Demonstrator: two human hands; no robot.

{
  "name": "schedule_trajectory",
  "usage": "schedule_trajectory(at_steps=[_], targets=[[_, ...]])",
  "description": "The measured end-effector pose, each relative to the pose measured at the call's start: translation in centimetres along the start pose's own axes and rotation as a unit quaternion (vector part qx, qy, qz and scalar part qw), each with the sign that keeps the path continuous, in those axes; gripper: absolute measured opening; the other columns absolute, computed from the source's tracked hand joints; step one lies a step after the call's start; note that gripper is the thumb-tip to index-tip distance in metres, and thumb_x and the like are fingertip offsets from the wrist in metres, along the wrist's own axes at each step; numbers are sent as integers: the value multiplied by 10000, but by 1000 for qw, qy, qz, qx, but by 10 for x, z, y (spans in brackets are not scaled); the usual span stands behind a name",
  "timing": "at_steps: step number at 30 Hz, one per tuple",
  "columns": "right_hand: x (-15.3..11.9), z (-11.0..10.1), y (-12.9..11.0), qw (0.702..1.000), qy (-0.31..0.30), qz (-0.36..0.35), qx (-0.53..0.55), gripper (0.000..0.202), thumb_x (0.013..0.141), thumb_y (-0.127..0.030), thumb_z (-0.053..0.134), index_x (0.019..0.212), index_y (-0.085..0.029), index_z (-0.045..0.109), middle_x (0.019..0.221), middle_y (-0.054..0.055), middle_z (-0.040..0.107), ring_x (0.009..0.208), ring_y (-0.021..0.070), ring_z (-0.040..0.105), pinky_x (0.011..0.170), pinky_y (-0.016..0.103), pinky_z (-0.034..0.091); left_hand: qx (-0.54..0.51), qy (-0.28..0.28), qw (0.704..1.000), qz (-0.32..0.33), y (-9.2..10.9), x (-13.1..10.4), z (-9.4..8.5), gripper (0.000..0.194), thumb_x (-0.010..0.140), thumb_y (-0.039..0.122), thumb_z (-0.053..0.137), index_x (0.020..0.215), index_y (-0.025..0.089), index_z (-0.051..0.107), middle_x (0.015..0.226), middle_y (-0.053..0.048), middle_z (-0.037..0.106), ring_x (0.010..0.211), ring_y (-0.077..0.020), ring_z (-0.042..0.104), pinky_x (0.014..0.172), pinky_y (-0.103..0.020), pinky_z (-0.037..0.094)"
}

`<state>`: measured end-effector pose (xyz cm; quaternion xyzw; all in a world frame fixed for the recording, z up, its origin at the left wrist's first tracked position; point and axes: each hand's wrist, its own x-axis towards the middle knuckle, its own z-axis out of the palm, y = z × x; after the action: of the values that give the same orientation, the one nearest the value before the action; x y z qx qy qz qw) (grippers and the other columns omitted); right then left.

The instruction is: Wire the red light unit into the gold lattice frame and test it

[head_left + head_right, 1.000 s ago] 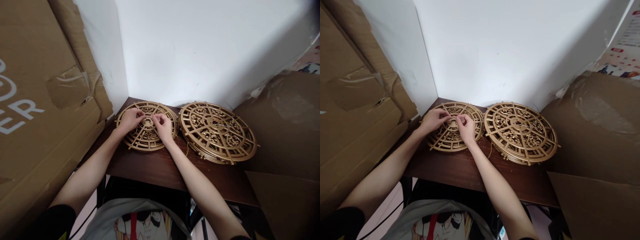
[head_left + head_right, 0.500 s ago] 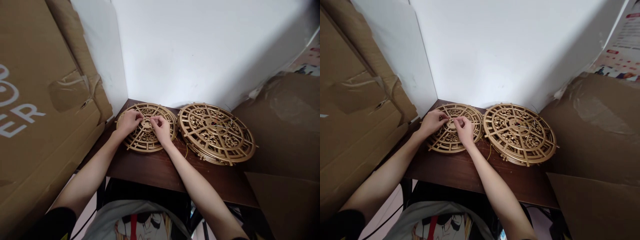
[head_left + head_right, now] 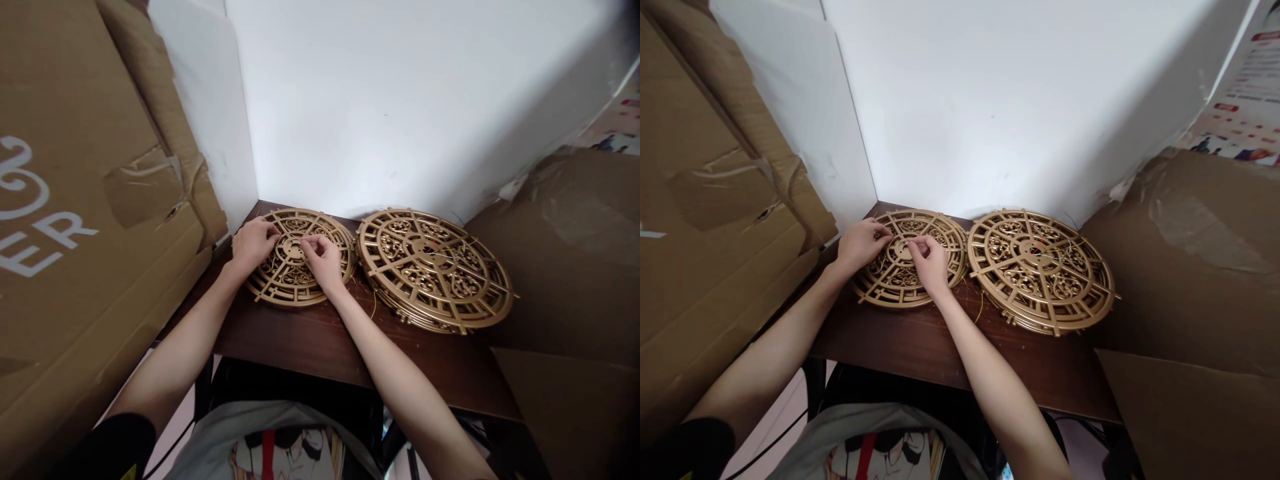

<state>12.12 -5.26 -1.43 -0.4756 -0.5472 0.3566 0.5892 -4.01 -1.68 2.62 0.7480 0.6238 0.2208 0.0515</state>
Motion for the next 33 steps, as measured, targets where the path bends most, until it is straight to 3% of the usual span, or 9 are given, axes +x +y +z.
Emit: schedule_trajectory(at_steps=[9,18,27,33], targets=[[0,0,0,1000,-10,0,1,214,771,-383,625,826,-182,672,624,-26,580,560,111,464,545,235,375,-13,22,999,-32,-4,1,5,201,820,310,558,936,232,702,962,-70,721,887,-267,637,742,-357,482],[0,1,1,1000,-18,-8,-2,214,771,-384,624,826,-183,672,603,-32,571,550,111,466,534,235,378,18,19,1000,12,-1,0,3,161,807,238,537,857,224,690,1005,-59,691,912,-242,629,747,-333,483],[-2,1,-4,1000,-23,3,1,192,761,-369,624,803,-184,652,620,-28,568,541,108,447,543,244,375,38,13,999,12,-1,-2,5,280,858,214,446,890,242,722,1037,-83,653,919,-281,634,720,-363,478],[-3,0,-8,1000,-24,3,-9,195,765,-363,622,804,-174,655,621,-28,573,543,106,447,548,242,378,12,36,999,-2,-3,-2,5,238,864,232,469,943,229,694,1023,-85,677,921,-261,636,770,-351,474]])
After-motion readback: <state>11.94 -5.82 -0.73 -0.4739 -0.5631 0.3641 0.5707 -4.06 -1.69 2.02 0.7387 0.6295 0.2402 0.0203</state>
